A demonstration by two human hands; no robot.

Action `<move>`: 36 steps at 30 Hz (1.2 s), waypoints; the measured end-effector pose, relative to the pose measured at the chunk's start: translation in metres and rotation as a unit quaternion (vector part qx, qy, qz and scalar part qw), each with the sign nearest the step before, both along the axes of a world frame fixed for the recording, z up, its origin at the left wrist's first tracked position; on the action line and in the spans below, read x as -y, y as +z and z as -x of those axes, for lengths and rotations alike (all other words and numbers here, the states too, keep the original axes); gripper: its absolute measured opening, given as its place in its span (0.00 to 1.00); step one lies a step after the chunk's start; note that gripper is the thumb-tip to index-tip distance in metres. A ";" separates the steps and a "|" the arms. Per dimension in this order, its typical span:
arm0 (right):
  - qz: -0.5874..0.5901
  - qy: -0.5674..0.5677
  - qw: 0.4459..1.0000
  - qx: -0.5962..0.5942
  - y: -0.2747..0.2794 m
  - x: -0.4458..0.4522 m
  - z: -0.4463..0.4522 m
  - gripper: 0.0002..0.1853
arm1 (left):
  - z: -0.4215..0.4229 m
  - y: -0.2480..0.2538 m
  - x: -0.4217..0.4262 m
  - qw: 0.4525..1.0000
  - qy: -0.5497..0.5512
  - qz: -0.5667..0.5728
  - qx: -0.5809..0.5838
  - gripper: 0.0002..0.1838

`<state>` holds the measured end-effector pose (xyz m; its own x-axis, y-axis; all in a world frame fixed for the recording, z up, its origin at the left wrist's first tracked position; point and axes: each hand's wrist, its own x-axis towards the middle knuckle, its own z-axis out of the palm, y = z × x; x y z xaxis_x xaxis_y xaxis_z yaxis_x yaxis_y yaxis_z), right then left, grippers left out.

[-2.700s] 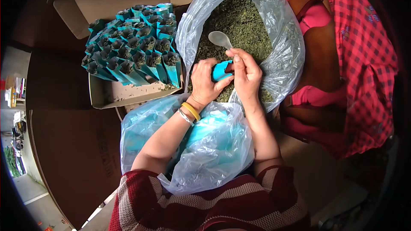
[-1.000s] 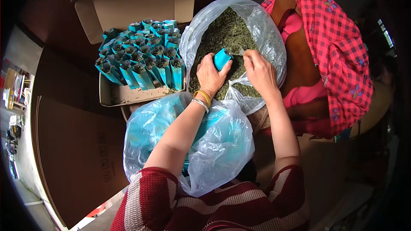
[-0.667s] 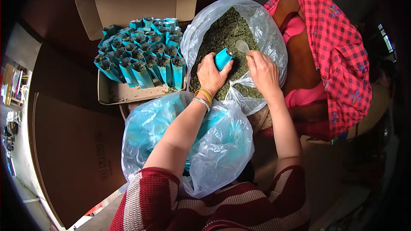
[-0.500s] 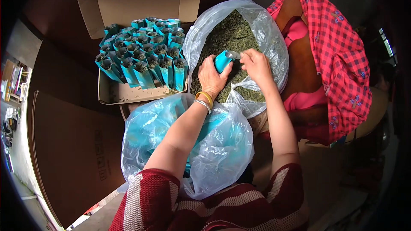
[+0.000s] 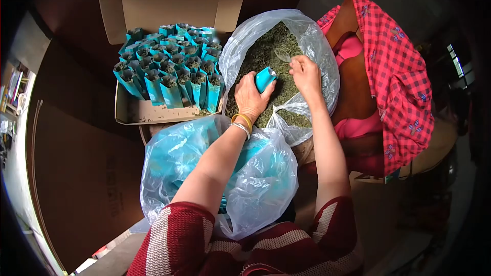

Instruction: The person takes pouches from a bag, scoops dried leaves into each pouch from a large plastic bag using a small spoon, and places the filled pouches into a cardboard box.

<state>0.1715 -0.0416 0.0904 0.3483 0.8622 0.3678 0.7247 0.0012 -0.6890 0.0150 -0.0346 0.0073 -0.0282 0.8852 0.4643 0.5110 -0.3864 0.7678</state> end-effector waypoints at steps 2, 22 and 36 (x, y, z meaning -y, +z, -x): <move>-0.025 0.014 0.999 0.040 0.006 0.022 0.000 0.10 | 0.000 0.001 -0.001 1.000 0.000 -0.015 -0.001 0.33; 0.077 0.029 0.996 -0.026 -0.064 -0.078 0.000 0.10 | -0.003 -0.007 -0.004 0.999 0.001 -0.029 0.019 0.32; -0.005 0.029 0.990 0.137 0.039 0.047 0.019 0.09 | 0.002 0.001 0.001 1.000 0.001 0.001 0.005 0.32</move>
